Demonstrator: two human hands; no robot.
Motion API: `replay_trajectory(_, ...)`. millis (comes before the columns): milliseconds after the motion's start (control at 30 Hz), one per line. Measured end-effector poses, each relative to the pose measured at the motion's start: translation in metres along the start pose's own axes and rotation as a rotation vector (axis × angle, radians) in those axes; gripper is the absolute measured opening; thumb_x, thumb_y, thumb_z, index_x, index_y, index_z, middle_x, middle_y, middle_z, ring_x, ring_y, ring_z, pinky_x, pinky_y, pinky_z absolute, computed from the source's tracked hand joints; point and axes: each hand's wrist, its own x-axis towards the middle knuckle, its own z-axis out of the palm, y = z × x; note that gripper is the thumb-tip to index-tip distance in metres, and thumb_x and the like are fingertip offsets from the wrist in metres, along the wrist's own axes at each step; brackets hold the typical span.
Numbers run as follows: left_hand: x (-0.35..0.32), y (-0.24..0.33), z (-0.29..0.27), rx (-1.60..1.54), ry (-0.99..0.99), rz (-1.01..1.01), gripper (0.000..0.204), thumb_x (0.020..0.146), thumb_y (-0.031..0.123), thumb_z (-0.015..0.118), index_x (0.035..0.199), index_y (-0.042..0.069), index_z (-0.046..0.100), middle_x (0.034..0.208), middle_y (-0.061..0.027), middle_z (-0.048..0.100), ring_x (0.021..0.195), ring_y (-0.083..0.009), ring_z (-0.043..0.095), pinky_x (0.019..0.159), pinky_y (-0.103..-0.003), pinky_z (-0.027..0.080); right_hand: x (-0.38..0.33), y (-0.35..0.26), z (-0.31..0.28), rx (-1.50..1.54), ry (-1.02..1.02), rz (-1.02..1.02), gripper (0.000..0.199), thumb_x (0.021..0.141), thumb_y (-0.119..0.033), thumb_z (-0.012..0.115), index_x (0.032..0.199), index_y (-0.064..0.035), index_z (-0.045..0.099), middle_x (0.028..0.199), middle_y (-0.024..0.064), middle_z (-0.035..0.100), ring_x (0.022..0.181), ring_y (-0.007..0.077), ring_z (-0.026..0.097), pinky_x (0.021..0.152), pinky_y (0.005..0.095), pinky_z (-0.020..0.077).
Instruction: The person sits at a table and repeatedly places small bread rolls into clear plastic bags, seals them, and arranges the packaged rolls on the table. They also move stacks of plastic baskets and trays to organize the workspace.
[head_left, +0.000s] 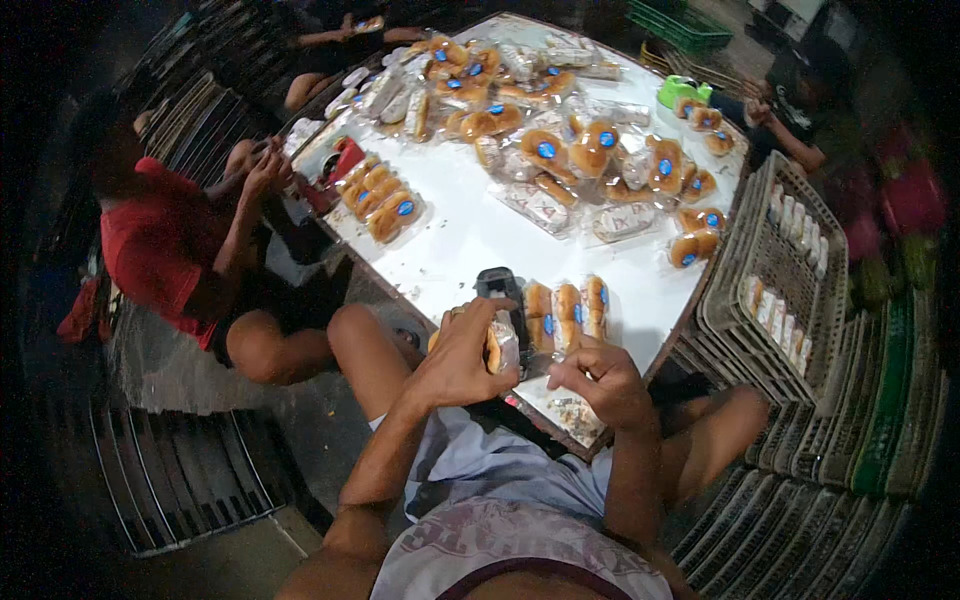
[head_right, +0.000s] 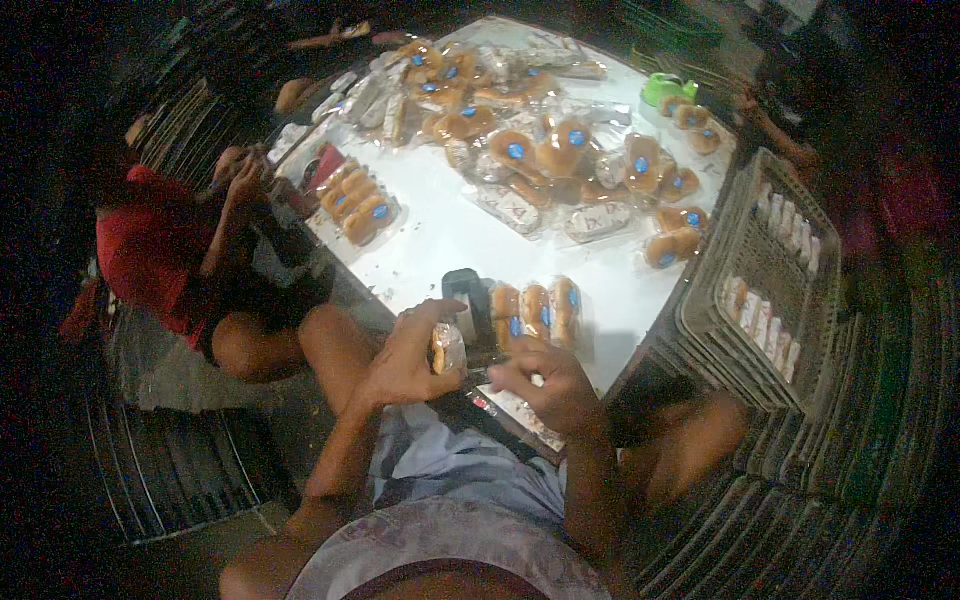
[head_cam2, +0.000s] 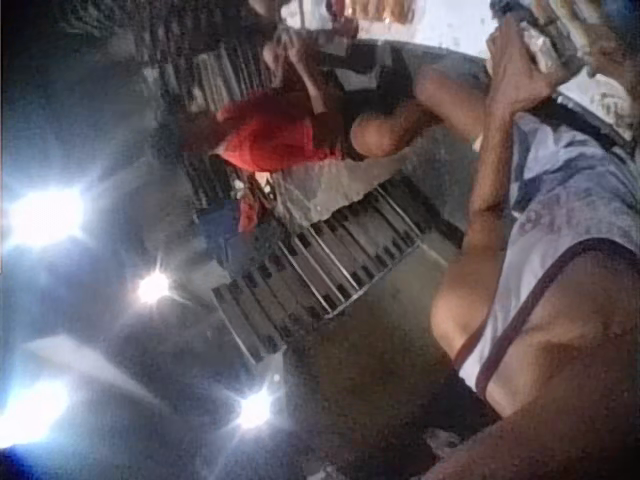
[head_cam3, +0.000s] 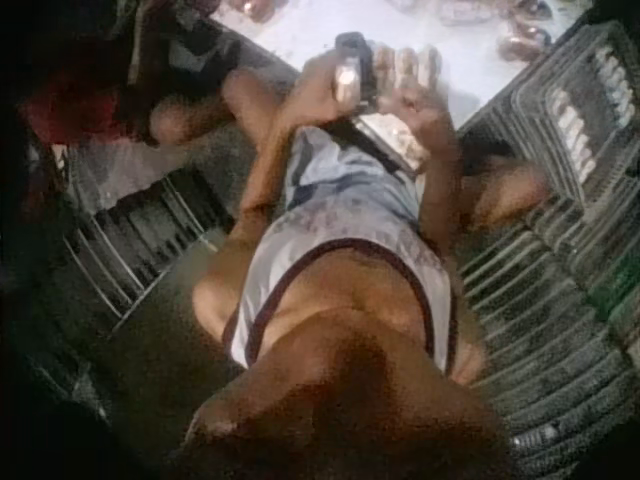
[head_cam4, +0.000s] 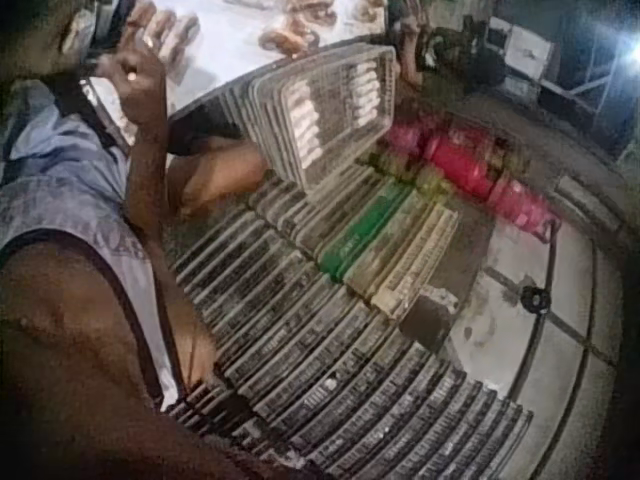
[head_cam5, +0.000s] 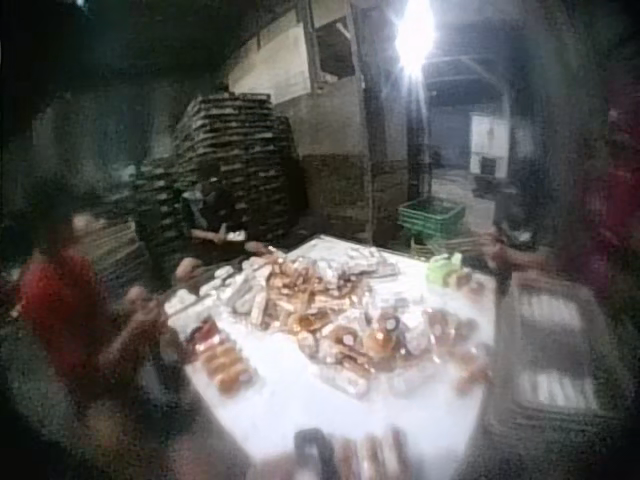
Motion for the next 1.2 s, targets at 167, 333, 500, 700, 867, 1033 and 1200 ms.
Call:
replay_trajectory(167, 0.001, 0.016, 0.023, -0.273, -0.125, 0.159, 0.076, 0.069, 0.025, 0.076, 0.136, 0.003, 0.047, 0.131, -0.0205, 0.054, 0.126, -0.0374, 0.051, 0.109, -0.047, 0.037, 0.020, 0.003, -0.012, -0.182, -0.157, 0.048, 0.036, 0.083, -0.035, 0.082, 0.076, -0.0020, 0.069, 0.072, 0.0060, 0.057, 0.068, 0.0099, 0.054, 0.059, 0.0287, 0.0419)
replay_trajectory(333, 0.001, 0.014, 0.062, -1.027, -0.248, 0.089, 0.067, 0.087, 0.041, 0.061, 0.138, -0.001, 0.047, 0.127, -0.0127, 0.050, 0.123, -0.0253, 0.049, 0.110, -0.037, 0.033, 0.003, 0.078, 0.022, 0.467, -0.053, -0.146, 0.061, 0.082, -0.047, 0.081, 0.116, 0.0007, 0.063, 0.101, 0.0047, 0.067, 0.090, 0.0180, 0.063, 0.079, 0.0302, 0.0516)
replay_trajectory(500, 0.074, 0.036, 0.056, -0.580, 0.108, 0.137, 0.051, 0.097, 0.033, 0.052, 0.132, -0.003, 0.049, 0.124, -0.0160, 0.048, 0.121, -0.0286, 0.048, 0.103, -0.037, 0.038, 0.002, 0.108, -0.019, 0.615, 0.343, 0.009, 0.052, 0.090, -0.031, 0.077, 0.127, -0.0003, 0.059, 0.114, 0.0130, 0.068, 0.101, 0.0257, 0.064, 0.087, 0.0374, 0.0510)
replay_trajectory(700, 0.284, 0.012, 0.070, 0.355, 0.592, 0.236, 0.080, 0.086, 0.041, 0.071, 0.143, -0.002, 0.037, 0.132, -0.0328, 0.046, 0.124, -0.0474, 0.046, 0.101, -0.058, 0.038, 0.025, 0.124, -0.042, -0.550, 0.662, 0.325, 0.054, 0.088, -0.028, 0.073, 0.135, -0.0055, 0.057, 0.119, 0.0242, 0.063, 0.108, 0.0418, 0.061, 0.091, 0.0476, 0.0495)
replay_trajectory(867, 0.358, -0.063, 0.086, 0.447, 0.247, -0.079, 0.084, 0.084, 0.038, 0.072, 0.150, 0.005, 0.033, 0.131, -0.0292, 0.049, 0.120, -0.0472, 0.051, 0.101, -0.062, 0.037, 0.018, 0.151, -0.017, -0.490, 0.676, 0.197, 0.068, 0.082, -0.030, 0.079, 0.139, -0.0058, 0.053, 0.131, 0.0262, 0.058, 0.122, 0.0442, 0.055, 0.103, 0.0506, 0.0439)
replay_trajectory(1033, 0.223, -0.023, 0.121, 0.162, 0.197, 0.391, 0.067, 0.082, 0.018, 0.073, 0.142, 0.008, 0.046, 0.118, -0.0207, 0.054, 0.105, -0.0379, 0.056, 0.088, -0.049, 0.043, 0.018, 0.135, -0.042, 0.536, 0.838, 0.060, 0.066, 0.092, -0.030, 0.073, 0.142, 0.0002, 0.044, 0.133, 0.0180, 0.058, 0.119, 0.0283, 0.057, 0.102, 0.0414, 0.0457)
replay_trajectory(1200, 0.058, -0.003, 0.125, -0.719, 0.079, -0.170, 0.060, 0.094, 0.028, 0.072, 0.142, 0.002, 0.049, 0.129, -0.0122, 0.060, 0.118, -0.0211, 0.055, 0.102, -0.036, 0.043, 0.014, 0.111, -0.011, 0.551, 0.478, -0.056, 0.078, 0.099, -0.031, 0.064, 0.155, 0.0005, 0.019, 0.139, 0.0137, 0.052, 0.124, 0.0224, 0.053, 0.109, 0.0360, 0.0400)
